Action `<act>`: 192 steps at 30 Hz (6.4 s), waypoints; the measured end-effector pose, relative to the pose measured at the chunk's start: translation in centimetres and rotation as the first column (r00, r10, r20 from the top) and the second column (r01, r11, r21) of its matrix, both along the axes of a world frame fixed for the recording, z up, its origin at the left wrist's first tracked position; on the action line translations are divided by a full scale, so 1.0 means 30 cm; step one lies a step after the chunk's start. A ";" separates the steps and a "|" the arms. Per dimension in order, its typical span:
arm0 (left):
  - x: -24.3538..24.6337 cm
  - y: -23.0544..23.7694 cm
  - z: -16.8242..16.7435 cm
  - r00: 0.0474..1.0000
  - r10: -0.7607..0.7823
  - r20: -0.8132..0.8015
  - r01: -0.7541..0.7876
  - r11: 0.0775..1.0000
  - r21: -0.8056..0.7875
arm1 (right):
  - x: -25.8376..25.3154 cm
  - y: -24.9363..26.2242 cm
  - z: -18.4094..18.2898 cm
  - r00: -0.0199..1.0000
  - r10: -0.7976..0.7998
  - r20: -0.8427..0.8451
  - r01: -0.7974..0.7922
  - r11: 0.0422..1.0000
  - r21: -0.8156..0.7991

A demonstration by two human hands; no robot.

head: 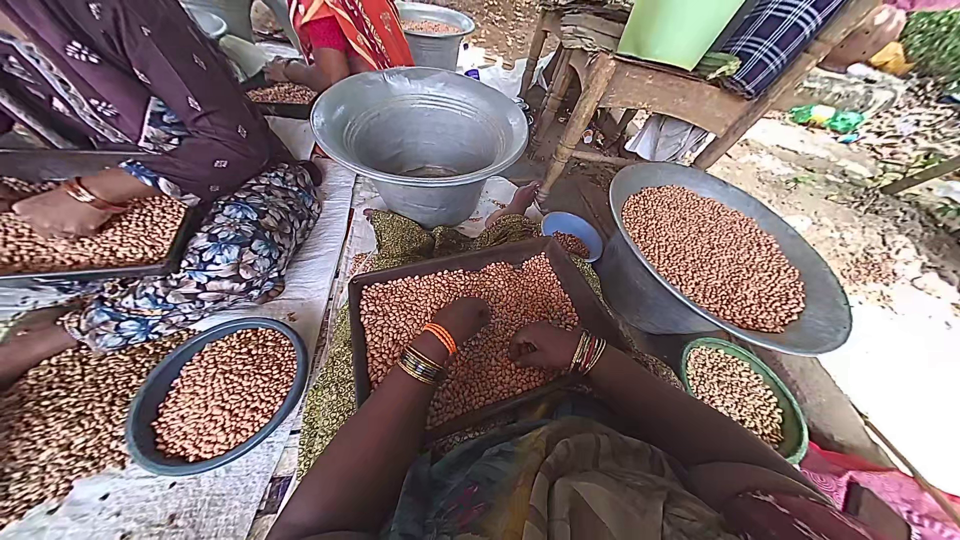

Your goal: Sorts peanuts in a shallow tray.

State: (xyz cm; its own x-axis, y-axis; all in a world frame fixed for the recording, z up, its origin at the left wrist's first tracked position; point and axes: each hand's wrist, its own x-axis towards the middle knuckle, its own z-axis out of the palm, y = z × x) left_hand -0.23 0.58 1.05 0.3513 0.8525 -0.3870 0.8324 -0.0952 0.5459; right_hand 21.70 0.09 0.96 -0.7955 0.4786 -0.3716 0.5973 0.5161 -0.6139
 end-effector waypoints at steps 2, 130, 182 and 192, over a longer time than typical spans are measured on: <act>-0.006 -0.001 0.005 0.997 0.028 0.066 -0.029 0.999 0.021 | 0.015 0.022 0.025 0.999 -0.014 0.040 0.014 1.000 -0.008; 0.175 -0.099 0.069 0.895 -0.173 -0.410 0.193 0.981 0.008 | 0.196 -0.025 0.092 0.762 -0.274 0.586 0.102 0.945 0.309; 0.045 -0.076 0.021 0.953 -0.163 0.256 -0.062 0.721 0.690 | 0.470 -0.164 0.137 0.614 -0.774 -0.154 0.450 0.504 -0.737; -0.291 -0.006 0.076 0.789 0.582 -0.196 -0.505 0.797 0.332 | 0.971 -0.208 0.102 0.382 -0.789 0.481 0.732 0.576 0.365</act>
